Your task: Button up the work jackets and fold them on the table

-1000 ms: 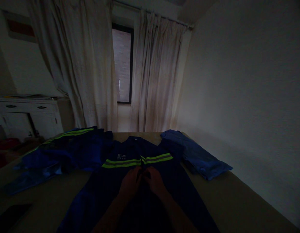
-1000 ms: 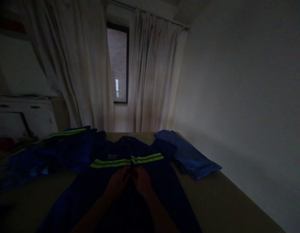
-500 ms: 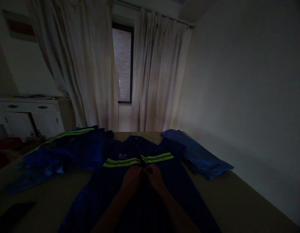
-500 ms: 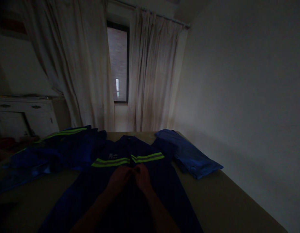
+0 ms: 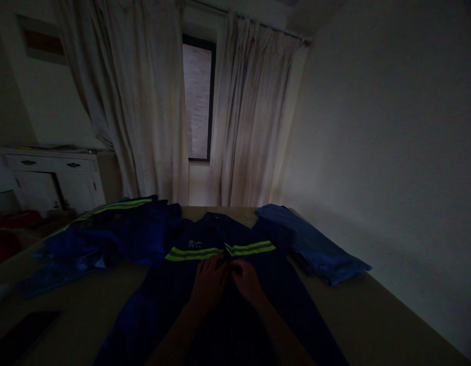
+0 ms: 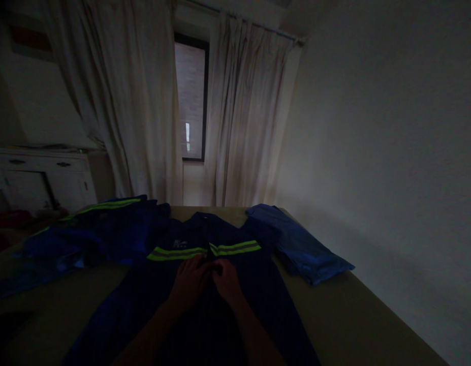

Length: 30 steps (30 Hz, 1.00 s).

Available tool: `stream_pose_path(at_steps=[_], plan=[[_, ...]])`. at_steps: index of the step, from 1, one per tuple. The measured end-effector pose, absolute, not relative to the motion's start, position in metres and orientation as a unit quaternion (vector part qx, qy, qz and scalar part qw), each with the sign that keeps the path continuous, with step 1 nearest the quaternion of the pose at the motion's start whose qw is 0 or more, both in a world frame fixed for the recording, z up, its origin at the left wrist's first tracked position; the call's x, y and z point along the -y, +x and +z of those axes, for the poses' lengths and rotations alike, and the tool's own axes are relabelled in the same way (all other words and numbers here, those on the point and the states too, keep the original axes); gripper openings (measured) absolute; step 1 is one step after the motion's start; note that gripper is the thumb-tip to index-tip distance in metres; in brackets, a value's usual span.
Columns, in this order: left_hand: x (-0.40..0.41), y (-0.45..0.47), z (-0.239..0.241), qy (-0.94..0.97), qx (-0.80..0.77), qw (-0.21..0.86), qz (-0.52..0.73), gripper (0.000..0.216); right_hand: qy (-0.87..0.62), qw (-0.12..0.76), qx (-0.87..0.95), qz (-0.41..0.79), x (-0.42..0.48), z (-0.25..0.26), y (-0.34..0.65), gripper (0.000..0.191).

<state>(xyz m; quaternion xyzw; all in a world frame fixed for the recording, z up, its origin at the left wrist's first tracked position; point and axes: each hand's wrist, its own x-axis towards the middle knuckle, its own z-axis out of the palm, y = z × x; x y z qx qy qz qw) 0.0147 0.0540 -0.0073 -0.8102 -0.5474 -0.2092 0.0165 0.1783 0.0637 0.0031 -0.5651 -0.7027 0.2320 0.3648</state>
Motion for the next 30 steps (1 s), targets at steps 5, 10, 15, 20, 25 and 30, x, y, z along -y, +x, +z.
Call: stream_pose_path(at_steps=[5,10,15,20,25,30], plan=[[-0.074,0.011,-0.013,-0.823,0.544,-0.001,-0.163,0.044,-0.598,0.28,0.732,0.168,-0.054,0.017,0.173,0.035],[-0.096,0.007,-0.001,-0.828,0.54,0.01,-0.151,0.04,-0.633,0.141,0.749,0.137,-0.031,0.022,0.171,0.038],[-0.086,0.009,0.007,-0.808,0.567,0.013,-0.16,0.035,-0.633,0.172,0.741,0.146,-0.029,0.009,0.18,0.031],[-0.048,0.005,-0.003,-0.791,0.589,-0.016,-0.166,0.033,-0.633,0.177,0.735,0.166,-0.025,0.017,0.18,0.021],[-0.023,-0.012,-0.015,-0.813,0.522,-0.128,-0.223,0.03,-0.629,0.151,0.746,0.158,-0.009,0.025,0.177,0.036],[-0.018,-0.017,-0.015,-0.848,0.449,-0.157,-0.233,0.033,-0.609,0.14,0.76,0.179,-0.008,0.029,0.186,0.028]])
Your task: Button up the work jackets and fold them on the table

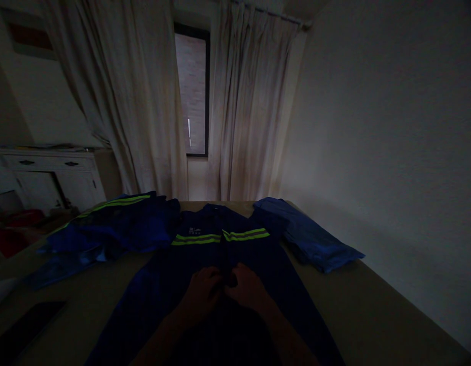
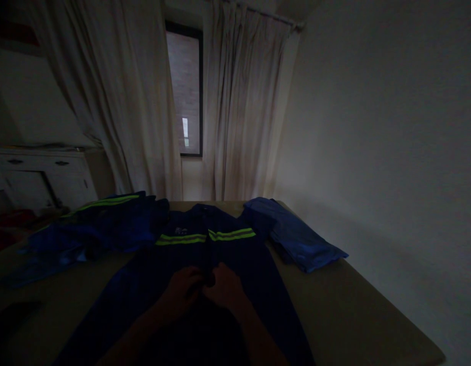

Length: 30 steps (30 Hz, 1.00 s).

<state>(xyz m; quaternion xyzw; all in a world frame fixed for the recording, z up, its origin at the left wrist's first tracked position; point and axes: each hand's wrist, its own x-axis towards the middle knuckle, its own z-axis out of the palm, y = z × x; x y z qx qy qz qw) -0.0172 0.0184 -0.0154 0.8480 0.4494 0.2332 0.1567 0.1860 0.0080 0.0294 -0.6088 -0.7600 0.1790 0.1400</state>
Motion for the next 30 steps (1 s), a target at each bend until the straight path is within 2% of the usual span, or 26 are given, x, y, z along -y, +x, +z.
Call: stream_pose_path(at_steps=[2,4,10,17,28,30], plan=[[-0.02,-0.016,-0.015,0.85,-0.443,0.168,0.229,0.036,-0.59,0.136,0.769,0.206,-0.008,0.029,0.189,0.043],[-0.023,-0.016,-0.014,0.853,-0.433,0.188,0.224,0.028,-0.572,0.136,0.779,0.218,-0.008,0.028,0.189,0.052],[-0.022,-0.013,-0.012,0.849,-0.433,0.189,0.239,0.017,-0.567,0.138,0.789,0.19,-0.009,0.021,0.187,0.024],[-0.013,-0.006,-0.005,0.839,-0.468,0.181,0.211,0.008,-0.559,0.171,0.78,0.225,-0.014,0.026,0.192,0.015],[-0.007,0.003,-0.007,0.855,-0.486,0.119,0.136,0.02,-0.522,0.248,0.78,0.241,-0.015,0.024,0.196,0.003],[-0.009,0.001,-0.006,0.863,-0.471,0.117,0.136,0.02,-0.534,0.253,0.773,0.232,-0.014,0.025,0.192,0.006]])
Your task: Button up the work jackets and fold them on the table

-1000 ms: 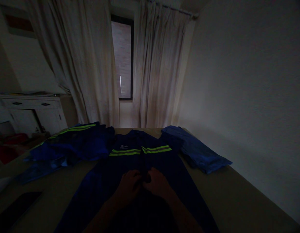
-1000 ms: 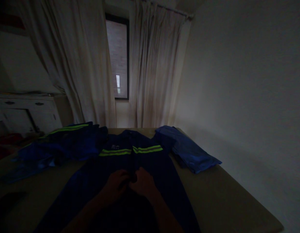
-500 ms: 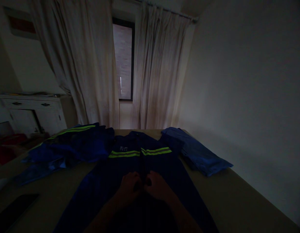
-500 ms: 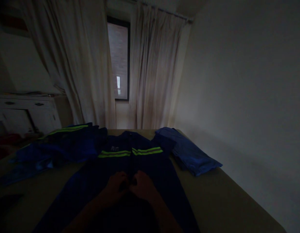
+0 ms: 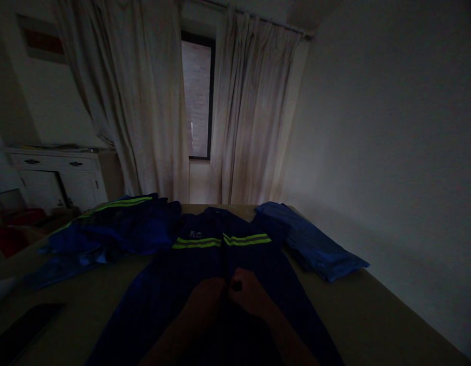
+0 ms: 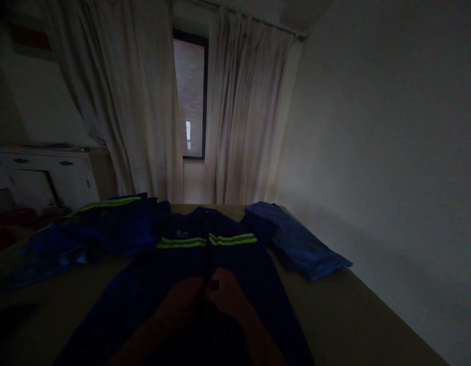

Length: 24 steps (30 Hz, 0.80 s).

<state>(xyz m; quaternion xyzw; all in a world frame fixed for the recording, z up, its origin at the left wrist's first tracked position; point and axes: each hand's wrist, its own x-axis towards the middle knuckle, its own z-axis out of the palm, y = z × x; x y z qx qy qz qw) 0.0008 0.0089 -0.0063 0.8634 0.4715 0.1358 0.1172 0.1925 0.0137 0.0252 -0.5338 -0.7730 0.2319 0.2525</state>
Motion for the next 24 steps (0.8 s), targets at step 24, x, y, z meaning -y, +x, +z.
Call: stream_pose_path(at_steps=[24], plan=[[-0.009,-0.001,-0.003,0.826,-0.503,0.159,0.197,0.007,-0.54,0.194,0.793,0.202,-0.006,0.031,0.186,0.005]])
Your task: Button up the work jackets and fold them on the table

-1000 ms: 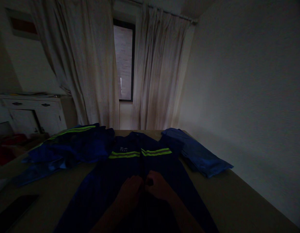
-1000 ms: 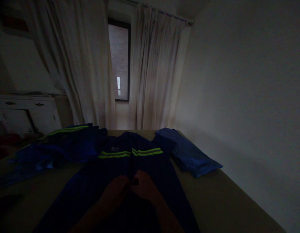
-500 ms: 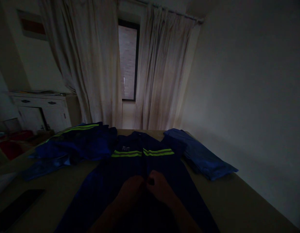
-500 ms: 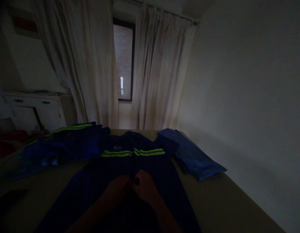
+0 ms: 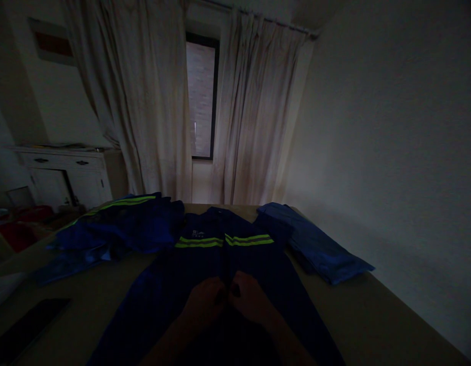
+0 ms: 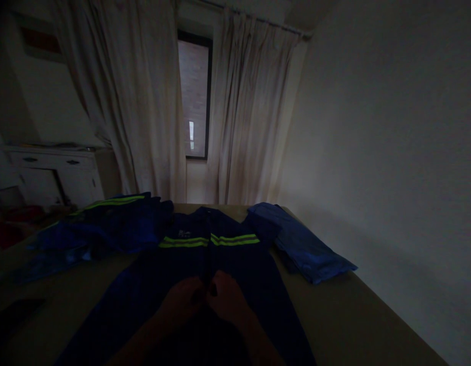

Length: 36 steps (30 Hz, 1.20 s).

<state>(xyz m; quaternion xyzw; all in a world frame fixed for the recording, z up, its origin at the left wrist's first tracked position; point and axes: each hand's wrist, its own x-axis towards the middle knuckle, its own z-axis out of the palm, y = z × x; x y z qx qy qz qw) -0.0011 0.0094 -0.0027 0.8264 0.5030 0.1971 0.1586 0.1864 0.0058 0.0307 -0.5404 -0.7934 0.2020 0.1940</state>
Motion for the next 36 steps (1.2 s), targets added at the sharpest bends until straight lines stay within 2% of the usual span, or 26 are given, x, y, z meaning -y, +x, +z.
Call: stream_pose_path(at_steps=[7,15,19,24,28,36], plan=[[-0.004,0.0,0.002,0.83,-0.502,0.162,0.183,0.011,-0.52,0.225,0.792,0.227,-0.013,0.026,0.191,0.015],[-0.009,-0.001,-0.006,0.855,-0.476,0.13,0.16,0.014,-0.544,0.194,0.791,0.204,-0.015,0.023,0.196,0.013],[-0.011,-0.001,-0.002,0.843,-0.486,0.169,0.156,0.014,-0.505,0.198,0.806,0.237,-0.016,0.025,0.2,0.009],[-0.009,-0.005,0.007,0.828,-0.484,0.224,0.172,0.014,-0.483,0.214,0.805,0.271,-0.018,0.02,0.205,0.019],[-0.008,-0.01,0.007,0.823,-0.469,0.26,0.19,0.011,-0.487,0.215,0.801,0.274,-0.019,0.019,0.207,0.017],[-0.012,-0.006,-0.011,0.836,-0.47,0.201,0.198,0.021,-0.458,0.209,0.812,0.296,-0.018,0.025,0.205,0.022]])
